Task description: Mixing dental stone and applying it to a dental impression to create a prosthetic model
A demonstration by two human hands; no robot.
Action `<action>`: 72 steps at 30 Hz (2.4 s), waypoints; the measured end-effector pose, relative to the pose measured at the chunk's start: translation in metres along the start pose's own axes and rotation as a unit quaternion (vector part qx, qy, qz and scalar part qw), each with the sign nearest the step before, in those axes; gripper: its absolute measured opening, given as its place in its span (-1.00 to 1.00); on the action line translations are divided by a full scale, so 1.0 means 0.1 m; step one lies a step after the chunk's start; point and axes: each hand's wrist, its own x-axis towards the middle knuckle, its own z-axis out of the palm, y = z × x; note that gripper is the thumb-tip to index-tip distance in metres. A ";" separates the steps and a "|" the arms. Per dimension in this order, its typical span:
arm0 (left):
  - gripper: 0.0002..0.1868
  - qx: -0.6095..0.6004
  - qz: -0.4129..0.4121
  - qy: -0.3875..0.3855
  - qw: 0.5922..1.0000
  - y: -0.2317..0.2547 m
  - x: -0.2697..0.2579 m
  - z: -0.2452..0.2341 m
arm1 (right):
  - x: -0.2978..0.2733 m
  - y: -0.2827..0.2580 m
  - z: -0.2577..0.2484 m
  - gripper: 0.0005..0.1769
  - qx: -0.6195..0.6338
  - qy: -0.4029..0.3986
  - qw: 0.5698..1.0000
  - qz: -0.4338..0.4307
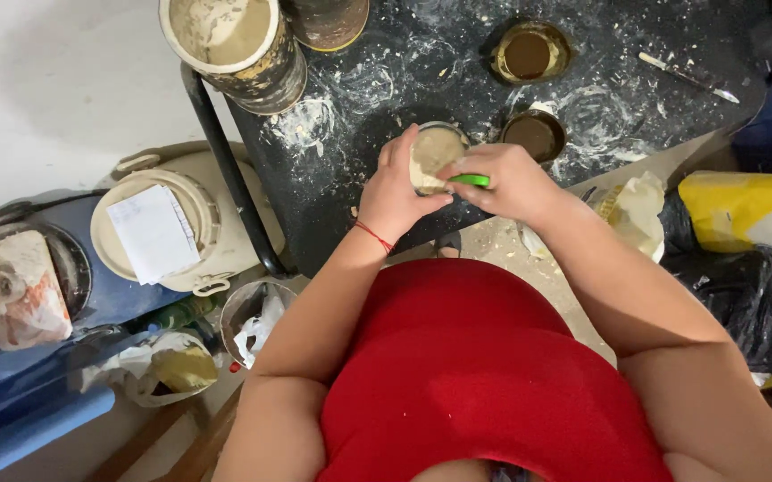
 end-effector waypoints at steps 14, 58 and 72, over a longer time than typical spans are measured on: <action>0.02 -0.014 -0.034 0.014 0.999 0.09 -0.01 0.04 | -0.05 0.46 0.01 -0.90 0.048 -0.003 0.997 0.059; 0.03 -0.030 -0.019 0.007 0.999 0.09 -0.04 0.03 | 0.23 0.58 -0.18 -0.92 0.049 -0.076 0.996 0.017; -0.01 -0.035 -0.030 0.010 0.999 0.03 0.00 0.11 | 0.25 0.49 -0.03 -0.89 0.052 -0.081 0.993 0.063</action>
